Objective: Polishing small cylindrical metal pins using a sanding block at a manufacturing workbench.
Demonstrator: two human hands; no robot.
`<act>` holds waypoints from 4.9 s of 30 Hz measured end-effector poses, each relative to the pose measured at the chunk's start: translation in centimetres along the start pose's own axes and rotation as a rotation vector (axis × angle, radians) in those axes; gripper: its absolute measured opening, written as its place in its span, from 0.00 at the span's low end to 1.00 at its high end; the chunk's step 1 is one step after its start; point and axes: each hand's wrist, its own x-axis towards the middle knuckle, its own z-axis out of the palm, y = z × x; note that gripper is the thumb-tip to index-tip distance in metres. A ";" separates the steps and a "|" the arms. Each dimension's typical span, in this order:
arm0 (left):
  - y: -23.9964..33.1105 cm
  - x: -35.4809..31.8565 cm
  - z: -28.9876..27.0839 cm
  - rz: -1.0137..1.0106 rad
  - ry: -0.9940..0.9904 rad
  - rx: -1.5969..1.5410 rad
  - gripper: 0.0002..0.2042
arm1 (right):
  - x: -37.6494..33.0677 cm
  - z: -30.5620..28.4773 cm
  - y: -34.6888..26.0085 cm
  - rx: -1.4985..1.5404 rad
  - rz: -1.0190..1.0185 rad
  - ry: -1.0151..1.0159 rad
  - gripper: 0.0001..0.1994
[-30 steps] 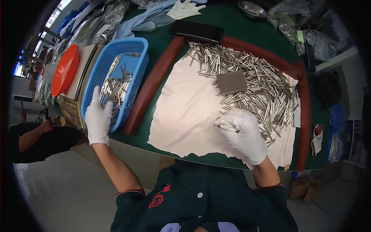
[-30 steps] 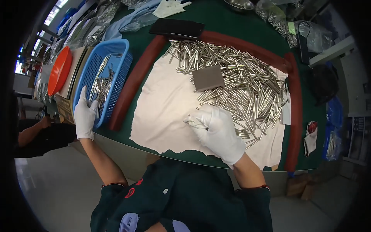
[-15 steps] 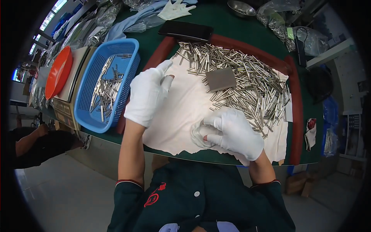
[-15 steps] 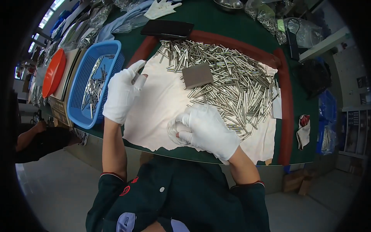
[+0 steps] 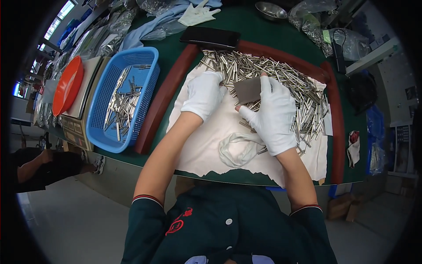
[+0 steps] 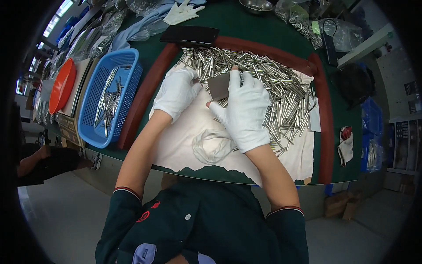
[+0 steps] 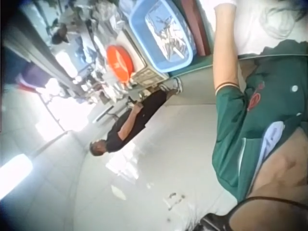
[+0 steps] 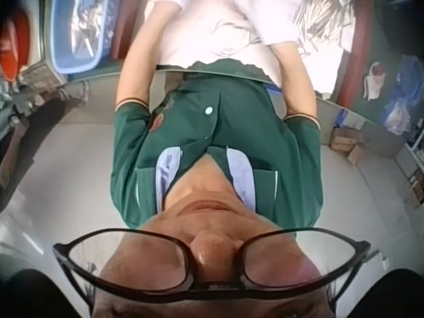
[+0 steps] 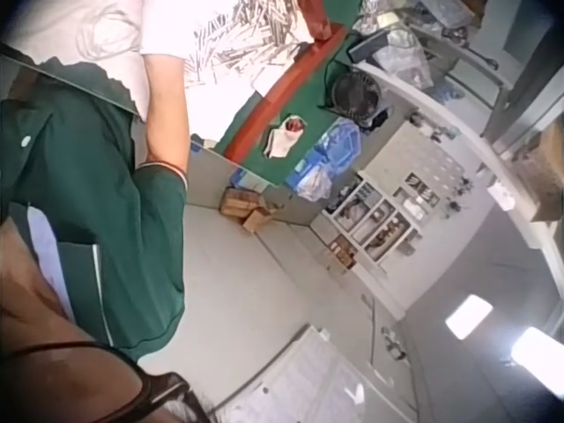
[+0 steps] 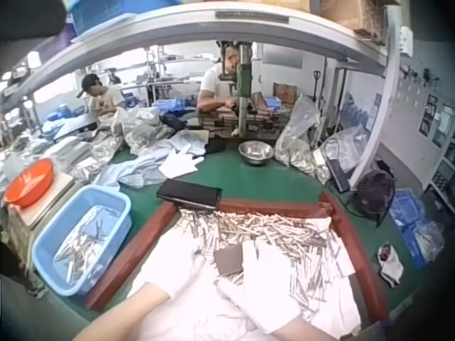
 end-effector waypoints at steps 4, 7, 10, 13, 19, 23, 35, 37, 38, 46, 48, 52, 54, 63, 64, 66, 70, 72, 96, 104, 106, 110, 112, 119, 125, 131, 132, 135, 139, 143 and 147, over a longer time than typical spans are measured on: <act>-0.6 0.3 1.5 -0.021 0.005 -0.045 0.09 | -0.1 1.4 0.0 -0.006 0.025 0.030 0.44; -0.7 0.5 1.8 -0.046 0.011 -0.067 0.09 | 0.1 2.0 0.1 0.012 0.051 0.003 0.43; -0.8 0.6 1.4 -0.047 0.004 -0.055 0.07 | 0.4 1.5 0.1 0.036 0.096 -0.097 0.42; -0.8 0.3 0.4 -0.035 0.044 -0.025 0.06 | 0.0 1.5 1.2 0.096 0.074 0.078 0.43; -1.1 -2.5 -1.2 -0.143 0.277 -0.533 0.04 | -0.3 0.4 1.7 0.244 0.114 0.152 0.45; -1.1 -3.8 -1.4 -0.206 0.308 -0.609 0.04 | -0.7 0.3 1.7 0.289 0.114 0.145 0.46; -0.9 -4.4 -1.8 -0.441 0.121 -1.003 0.05 | -0.5 0.7 1.7 0.296 0.063 0.149 0.48; -0.8 -4.3 -2.0 -0.491 0.019 -1.115 0.07 | -0.6 0.7 1.7 0.321 0.070 0.140 0.48; -0.9 -4.4 -2.1 -0.494 0.019 -1.116 0.07 | -0.6 0.7 1.6 0.349 0.074 0.135 0.48; -1.7 -4.7 -1.8 -0.483 -0.177 -1.546 0.07 | -0.8 -0.9 0.1 1.273 0.368 -0.199 0.49; -1.5 -4.6 -1.6 -0.473 -0.176 -1.564 0.07 | -0.7 -1.8 0.1 1.620 0.488 -0.340 0.48; -1.6 -4.6 -1.6 -0.466 -0.176 -1.569 0.08 | -1.5 -0.6 0.3 1.880 0.590 -0.400 0.45; -1.4 -4.6 -1.8 -0.476 -0.160 -1.566 0.08 | -1.6 -0.3 0.2 1.897 0.642 -0.347 0.43; -0.8 -4.4 -2.1 -0.505 -0.130 -1.532 0.09 | -1.5 0.1 0.1 1.945 0.681 -0.295 0.40; -0.7 -4.4 -2.2 -0.505 -0.124 -1.528 0.09 | -1.5 0.2 0.1 1.954 0.664 -0.308 0.39; -0.7 -4.5 -2.2 -0.506 -0.131 -1.517 0.09 | -1.5 0.3 0.1 1.970 0.667 -0.312 0.39; -0.5 -4.2 -2.5 -0.545 -0.163 -1.501 0.10 | -1.5 0.2 0.2 2.005 0.589 -0.395 0.38; -0.6 -4.2 -2.5 -0.543 -0.160 -1.503 0.10 | -1.5 0.2 0.1 2.016 0.594 -0.399 0.38; -1.2 -4.3 -1.9 -0.467 -0.122 -1.518 0.10 | -1.8 -0.3 -0.9 1.985 0.615 -0.406 0.43; -0.3 -4.3 -2.5 -0.497 -0.134 -1.471 0.10 | -1.7 0.0 -1.1 2.197 0.714 -0.461 0.36; 0.3 -4.3 -2.3 -0.500 -0.079 -1.457 0.09 | -1.7 0.3 -1.0 2.230 0.804 -0.420 0.38; 0.3 -4.3 -1.8 -0.480 -0.088 -1.407 0.10 | -1.6 0.0 -1.1 2.231 0.732 -0.470 0.34; -0.4 -4.3 -1.4 -0.477 -0.121 -1.517 0.11 | -1.4 -0.5 -1.6 2.223 0.723 -0.477 0.34; -1.5 -4.6 -1.0 -0.436 -0.016 -1.783 0.13 | -2.1 0.2 -0.6 2.109 0.666 -0.393 0.37; -1.2 -4.6 -1.3 -0.502 -0.160 -1.747 0.19 | -1.6 0.1 0.1 1.878 0.590 -0.369 0.42; -1.3 -4.9 -1.2 -0.558 -0.298 -1.946 0.18 | -1.2 -0.3 -0.3 1.566 0.481 -0.146 0.49; -1.2 -4.9 -1.2 -0.571 -0.286 -1.974 0.17 | -1.2 -0.3 -0.4 1.564 0.484 -0.147 0.49; -1.6 -5.2 -1.1 -0.550 -0.233 -2.024 0.17 | -1.1 -0.8 -0.7 1.524 0.480 -0.058 0.49; -2.2 -5.4 -0.9 -0.574 -0.048 -2.045 0.20 | -0.8 -1.3 -0.8 1.539 0.557 -0.100 0.48; -1.4 -5.6 -2.0 -0.608 0.066 -1.823 0.27 | -1.0 -0.2 -0.5 1.532 0.517 -0.153 0.47; -0.3 -6.6 -2.2 -0.551 0.052 -1.739 0.30 | -1.1 -0.3 -1.2 1.497 0.485 -0.187 0.44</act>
